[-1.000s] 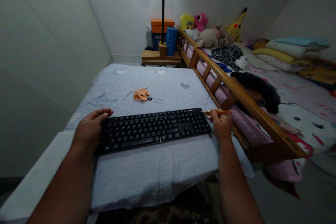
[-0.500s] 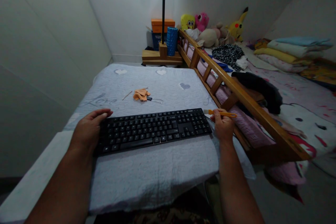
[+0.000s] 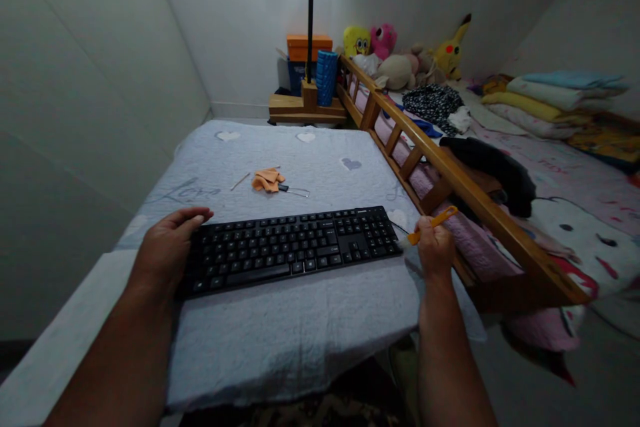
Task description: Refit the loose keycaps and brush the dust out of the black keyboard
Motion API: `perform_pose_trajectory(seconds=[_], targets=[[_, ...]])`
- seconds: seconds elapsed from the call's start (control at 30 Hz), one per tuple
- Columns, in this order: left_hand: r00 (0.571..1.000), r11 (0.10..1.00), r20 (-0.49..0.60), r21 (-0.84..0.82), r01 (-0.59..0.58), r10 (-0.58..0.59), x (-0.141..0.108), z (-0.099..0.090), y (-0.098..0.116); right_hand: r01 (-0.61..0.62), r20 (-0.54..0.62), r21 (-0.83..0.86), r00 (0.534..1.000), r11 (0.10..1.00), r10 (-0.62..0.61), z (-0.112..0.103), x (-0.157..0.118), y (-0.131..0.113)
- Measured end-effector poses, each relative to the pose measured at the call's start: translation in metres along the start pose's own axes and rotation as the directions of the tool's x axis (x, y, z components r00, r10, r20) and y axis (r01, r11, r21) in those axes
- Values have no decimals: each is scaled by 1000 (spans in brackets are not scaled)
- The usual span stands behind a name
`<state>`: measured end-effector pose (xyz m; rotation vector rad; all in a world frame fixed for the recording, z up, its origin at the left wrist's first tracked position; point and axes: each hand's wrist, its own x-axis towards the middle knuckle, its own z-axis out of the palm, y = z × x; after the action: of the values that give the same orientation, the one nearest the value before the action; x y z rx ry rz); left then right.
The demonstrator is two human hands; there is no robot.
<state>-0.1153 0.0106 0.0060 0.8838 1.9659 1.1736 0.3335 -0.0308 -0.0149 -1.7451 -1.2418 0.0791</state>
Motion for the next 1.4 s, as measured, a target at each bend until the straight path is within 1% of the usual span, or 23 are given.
perform_pose_trajectory(seconds=[0.1,0.17,0.2,0.27,0.37,0.43,0.57,0.67,0.73,0.87,1.0,1.07,1.27,1.4], targets=[[1000,1000,1,7,-9,9,1,0,-1,-38,-54,37,998,999,40,0,-1,2],[1000,1000,-3,6,-30,30,0,0,-2,-51,-70,116,996,992,60,3,0,4],[999,999,-6,10,-38,38,-1,0,-1,-51,-59,161,996,986,61,5,0,5],[999,999,-8,31,-38,38,-3,1,1,-39,1,233,999,972,40,9,1,7],[998,995,-15,75,-65,66,-9,1,6,-1,100,275,995,962,-28,15,1,10],[997,991,-11,106,-81,83,-11,1,9,27,144,286,987,958,-71,17,0,12],[997,986,28,147,-80,77,-12,-1,10,78,189,267,973,960,-131,19,-1,11],[993,980,44,165,-111,105,-9,-1,7,99,182,238,973,966,-145,19,-1,7],[991,975,52,183,-127,120,-8,-1,5,75,180,231,977,970,-118,17,0,6],[988,968,67,206,-147,136,-6,-1,3,-29,202,261,979,965,-25,13,-1,9],[989,965,75,221,-140,126,-6,-2,2,-59,147,297,989,953,15,12,-2,12],[989,962,73,234,-139,125,-7,-2,3,-47,129,288,992,956,10,14,-2,9],[991,964,87,235,-124,106,-9,-3,5,32,195,192,978,981,-71,19,-3,-3],[989,961,82,237,-139,123,-9,-3,5,77,165,101,982,992,-93,17,-2,0]])
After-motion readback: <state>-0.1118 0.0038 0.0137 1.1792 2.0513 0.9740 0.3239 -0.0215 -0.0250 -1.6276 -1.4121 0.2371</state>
